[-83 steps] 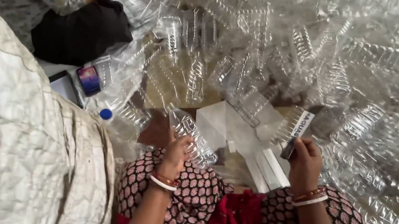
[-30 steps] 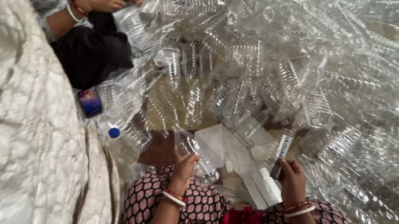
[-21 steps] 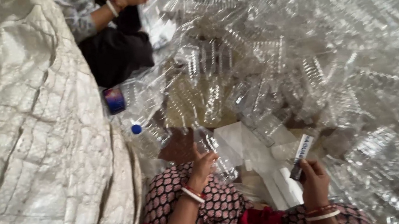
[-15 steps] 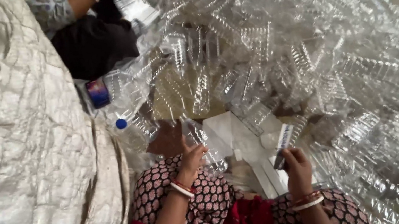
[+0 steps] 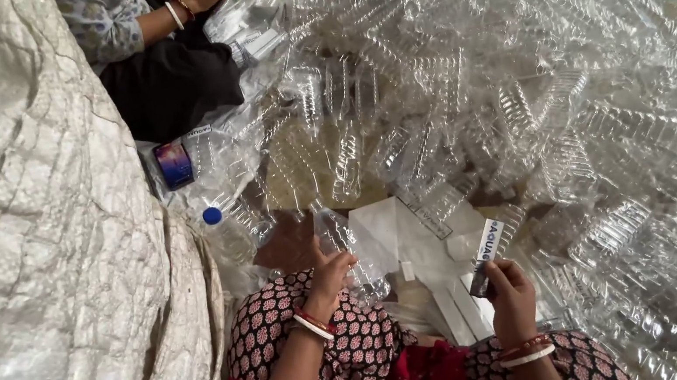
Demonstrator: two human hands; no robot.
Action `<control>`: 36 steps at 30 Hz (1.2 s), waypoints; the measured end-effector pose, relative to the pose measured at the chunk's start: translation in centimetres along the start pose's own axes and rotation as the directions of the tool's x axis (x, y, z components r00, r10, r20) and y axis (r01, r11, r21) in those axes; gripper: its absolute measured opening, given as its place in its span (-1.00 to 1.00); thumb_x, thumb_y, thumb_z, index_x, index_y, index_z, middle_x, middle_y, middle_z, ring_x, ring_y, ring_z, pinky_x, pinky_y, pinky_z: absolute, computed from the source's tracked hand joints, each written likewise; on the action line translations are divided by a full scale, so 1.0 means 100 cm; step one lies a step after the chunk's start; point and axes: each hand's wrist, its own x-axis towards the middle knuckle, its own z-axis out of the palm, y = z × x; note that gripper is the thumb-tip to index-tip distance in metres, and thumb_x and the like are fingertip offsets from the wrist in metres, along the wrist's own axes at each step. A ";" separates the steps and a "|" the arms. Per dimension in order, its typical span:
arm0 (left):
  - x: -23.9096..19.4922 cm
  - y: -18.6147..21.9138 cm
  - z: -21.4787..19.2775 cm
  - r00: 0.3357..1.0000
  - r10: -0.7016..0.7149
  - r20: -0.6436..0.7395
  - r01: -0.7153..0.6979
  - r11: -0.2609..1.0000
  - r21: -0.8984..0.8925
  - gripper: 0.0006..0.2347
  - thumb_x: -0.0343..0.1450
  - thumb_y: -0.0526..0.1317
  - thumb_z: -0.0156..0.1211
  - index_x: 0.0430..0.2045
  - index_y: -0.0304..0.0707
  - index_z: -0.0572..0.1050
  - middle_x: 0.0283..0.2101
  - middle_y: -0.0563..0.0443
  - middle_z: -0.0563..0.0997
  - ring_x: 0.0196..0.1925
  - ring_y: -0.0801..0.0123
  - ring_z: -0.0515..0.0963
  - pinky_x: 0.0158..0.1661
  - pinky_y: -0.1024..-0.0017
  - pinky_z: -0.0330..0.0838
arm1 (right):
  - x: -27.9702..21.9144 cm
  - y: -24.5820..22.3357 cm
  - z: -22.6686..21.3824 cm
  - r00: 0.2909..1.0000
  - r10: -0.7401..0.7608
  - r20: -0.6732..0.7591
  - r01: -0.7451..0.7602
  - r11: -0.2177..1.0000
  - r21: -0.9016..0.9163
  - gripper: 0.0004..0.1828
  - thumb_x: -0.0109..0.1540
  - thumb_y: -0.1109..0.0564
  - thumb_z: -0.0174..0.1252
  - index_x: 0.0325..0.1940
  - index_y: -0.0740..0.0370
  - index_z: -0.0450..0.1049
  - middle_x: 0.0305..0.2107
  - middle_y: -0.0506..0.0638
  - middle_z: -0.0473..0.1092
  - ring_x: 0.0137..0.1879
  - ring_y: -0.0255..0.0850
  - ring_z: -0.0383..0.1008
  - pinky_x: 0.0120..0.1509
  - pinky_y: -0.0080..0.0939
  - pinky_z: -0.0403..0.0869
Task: The person labels clear plastic bottles by hand. The person picks up a clear bottle, applies a small white label to the side, and then places the labeled bottle aside. The person repeats this process for several bottles while sitting on the floor surrounded by a large quantity of empty plastic bottles.
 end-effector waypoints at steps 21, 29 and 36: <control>-0.014 0.015 0.010 1.000 -0.020 -0.020 0.022 0.996 0.088 -0.09 0.36 -0.24 0.19 0.46 0.08 -0.45 0.04 -0.40 0.53 -0.04 0.06 0.63 -0.23 0.36 0.67 | 0.009 0.006 0.005 0.996 0.067 0.061 -0.074 0.989 0.129 -0.89 0.32 0.15 0.14 -0.22 0.25 0.45 -0.44 -0.09 0.41 -0.39 -0.35 0.38 -0.30 -0.31 0.40; -0.011 0.009 0.005 0.999 -0.032 -0.025 0.034 0.994 0.100 -0.08 0.35 -0.25 0.18 0.46 0.09 -0.46 0.00 -0.31 0.55 -0.15 0.22 0.62 -0.23 0.43 0.65 | -0.002 0.014 0.011 0.988 0.115 0.106 -0.120 0.992 0.037 -0.87 0.32 0.14 0.16 -0.18 0.27 0.48 -0.41 -0.07 0.44 -0.36 -0.33 0.41 -0.26 -0.29 0.43; -0.010 0.006 0.003 0.999 -0.039 -0.017 0.040 0.996 0.074 -0.11 0.35 -0.25 0.21 0.48 0.11 -0.35 -0.02 -0.41 0.47 -0.33 0.20 0.45 -0.42 0.37 0.49 | -0.015 0.011 0.008 0.930 0.202 0.307 -0.205 0.979 -0.023 -0.86 0.30 0.15 0.14 -0.17 0.29 0.50 -0.42 -0.06 0.45 -0.35 -0.30 0.45 -0.23 -0.23 0.47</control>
